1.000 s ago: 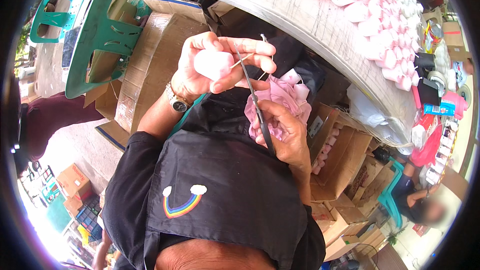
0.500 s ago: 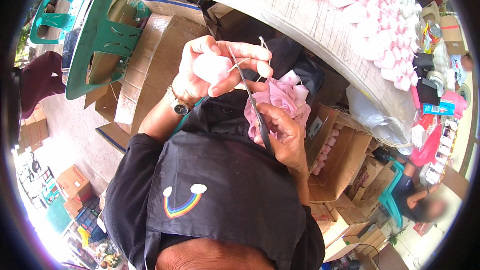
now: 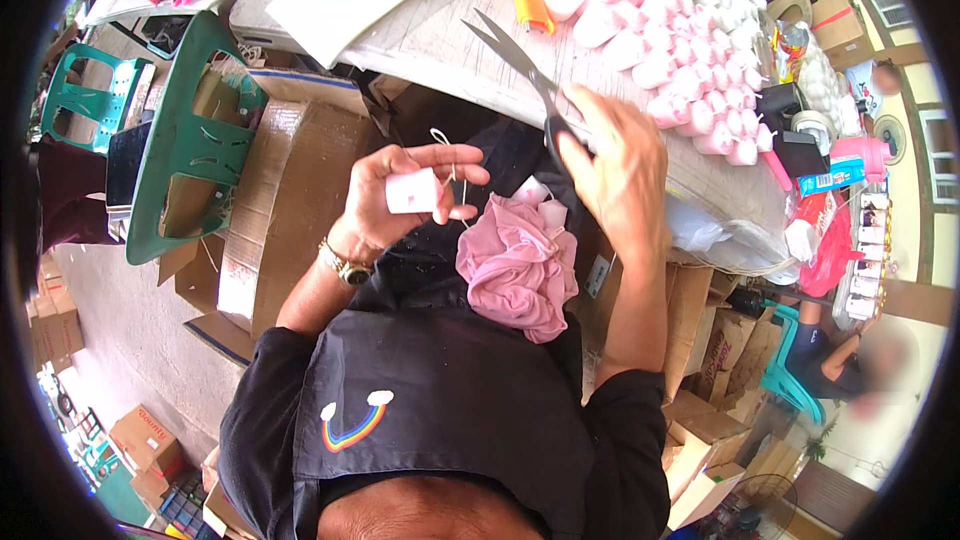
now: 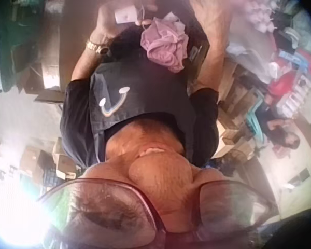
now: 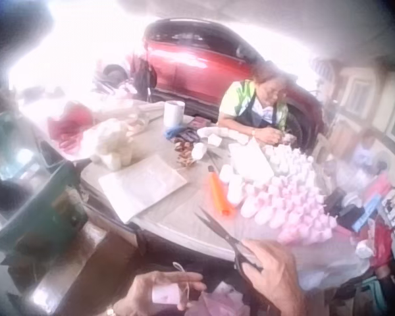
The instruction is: The person assembles small white cylindrical candles by inserting wicks, trimming excess wick with scissors, and wrapping each candle in pink tissue paper. The person repeats this process for multiple candles at a table with supplies and finished units nearby.
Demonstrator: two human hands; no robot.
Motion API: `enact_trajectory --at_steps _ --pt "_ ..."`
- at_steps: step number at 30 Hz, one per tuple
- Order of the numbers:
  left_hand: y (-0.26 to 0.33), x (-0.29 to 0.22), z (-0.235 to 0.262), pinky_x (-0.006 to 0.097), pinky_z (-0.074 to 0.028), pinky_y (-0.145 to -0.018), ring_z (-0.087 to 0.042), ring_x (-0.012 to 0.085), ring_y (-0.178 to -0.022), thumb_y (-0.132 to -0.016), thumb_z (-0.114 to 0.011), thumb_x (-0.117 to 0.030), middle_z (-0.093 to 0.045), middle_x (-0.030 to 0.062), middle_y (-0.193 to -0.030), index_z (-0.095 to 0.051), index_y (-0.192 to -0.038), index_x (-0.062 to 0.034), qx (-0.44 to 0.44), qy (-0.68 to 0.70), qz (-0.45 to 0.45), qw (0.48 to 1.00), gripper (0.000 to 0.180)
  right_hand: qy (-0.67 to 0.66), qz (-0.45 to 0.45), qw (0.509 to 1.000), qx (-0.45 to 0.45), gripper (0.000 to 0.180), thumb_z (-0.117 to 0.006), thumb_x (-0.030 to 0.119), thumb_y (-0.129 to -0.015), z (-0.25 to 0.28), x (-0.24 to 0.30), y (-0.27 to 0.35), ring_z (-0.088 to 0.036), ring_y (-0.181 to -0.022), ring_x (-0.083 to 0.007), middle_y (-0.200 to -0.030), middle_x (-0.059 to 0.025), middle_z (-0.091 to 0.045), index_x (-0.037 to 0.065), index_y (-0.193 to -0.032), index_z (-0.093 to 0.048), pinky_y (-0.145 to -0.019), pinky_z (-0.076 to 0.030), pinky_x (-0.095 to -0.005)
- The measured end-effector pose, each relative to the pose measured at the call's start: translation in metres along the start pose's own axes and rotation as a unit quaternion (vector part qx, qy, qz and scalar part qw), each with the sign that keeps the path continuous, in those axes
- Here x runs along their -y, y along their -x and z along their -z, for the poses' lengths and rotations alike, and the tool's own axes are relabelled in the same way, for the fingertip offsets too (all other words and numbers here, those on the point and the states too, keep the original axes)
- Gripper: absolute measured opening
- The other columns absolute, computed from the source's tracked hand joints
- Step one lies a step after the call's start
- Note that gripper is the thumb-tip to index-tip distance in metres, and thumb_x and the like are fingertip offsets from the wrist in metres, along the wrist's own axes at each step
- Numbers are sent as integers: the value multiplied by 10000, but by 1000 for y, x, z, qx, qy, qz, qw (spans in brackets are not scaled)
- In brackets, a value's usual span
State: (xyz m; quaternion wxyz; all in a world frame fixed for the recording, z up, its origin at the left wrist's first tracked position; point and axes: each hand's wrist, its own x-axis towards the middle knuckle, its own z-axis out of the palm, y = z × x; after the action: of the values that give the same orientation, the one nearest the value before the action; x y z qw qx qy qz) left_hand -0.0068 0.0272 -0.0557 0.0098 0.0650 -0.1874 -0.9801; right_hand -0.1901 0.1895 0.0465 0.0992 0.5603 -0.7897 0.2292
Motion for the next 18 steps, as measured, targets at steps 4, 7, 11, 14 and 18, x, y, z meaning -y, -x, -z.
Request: enact_trajectory --at_steps 4,7,11,14,18 --pt "-1 9 -9 463 -487 -922 -653 267 -715 -785 -451 -279 -619 281 -1183 -480 -1305 140 -27 12 -5 1000 668 147 43 985 77 368 -648 31 -829 -14 -18 -35 -598 -1015 -329 -1125 -149 -608 32 -1197 -638 -872 -478 -418" --pt "-1 12 -12 421 -483 -917 -637 262 -709 -779 -434 -275 -628 268 -1168 -504 -1284 134 -56 -6 4 998 653 220 59 973 46 358 -616 41 -852 -26 -20 -48 -579 -1059 -314 -1169 -147 -577 40 -1209 -637 -885 -474 -397" --pt "0 14 -14 373 -497 -840 -625 265 -721 -782 -418 -257 -639 254 -1134 -521 -1262 132 -63 -1 7 998 627 49 35 996 65 378 -551 46 -875 -40 -16 -56 -553 -1139 -306 -1272 -135 -561 73 -1244 -625 -952 -434 -423" --pt "-1 15 -16 363 -498 -821 -620 258 -736 -787 -414 -257 -640 251 -1132 -524 -1259 132 -64 0 9 998 622 100 112 989 15 411 -536 49 -864 -54 -11 -60 -550 -1153 -301 -1349 -114 -538 101 -1263 -617 -972 -416 -442" --pt "-2 16 -19 360 -498 -795 -618 257 -752 -805 -411 -258 -641 247 -1130 -526 -1261 133 -72 3 12 997 611 153 95 983 -39 453 -541 44 -841 -66 -5 -66 -547 -1153 -284 -1326 -112 -559 120 -1284 -599 -963 -415 -424"
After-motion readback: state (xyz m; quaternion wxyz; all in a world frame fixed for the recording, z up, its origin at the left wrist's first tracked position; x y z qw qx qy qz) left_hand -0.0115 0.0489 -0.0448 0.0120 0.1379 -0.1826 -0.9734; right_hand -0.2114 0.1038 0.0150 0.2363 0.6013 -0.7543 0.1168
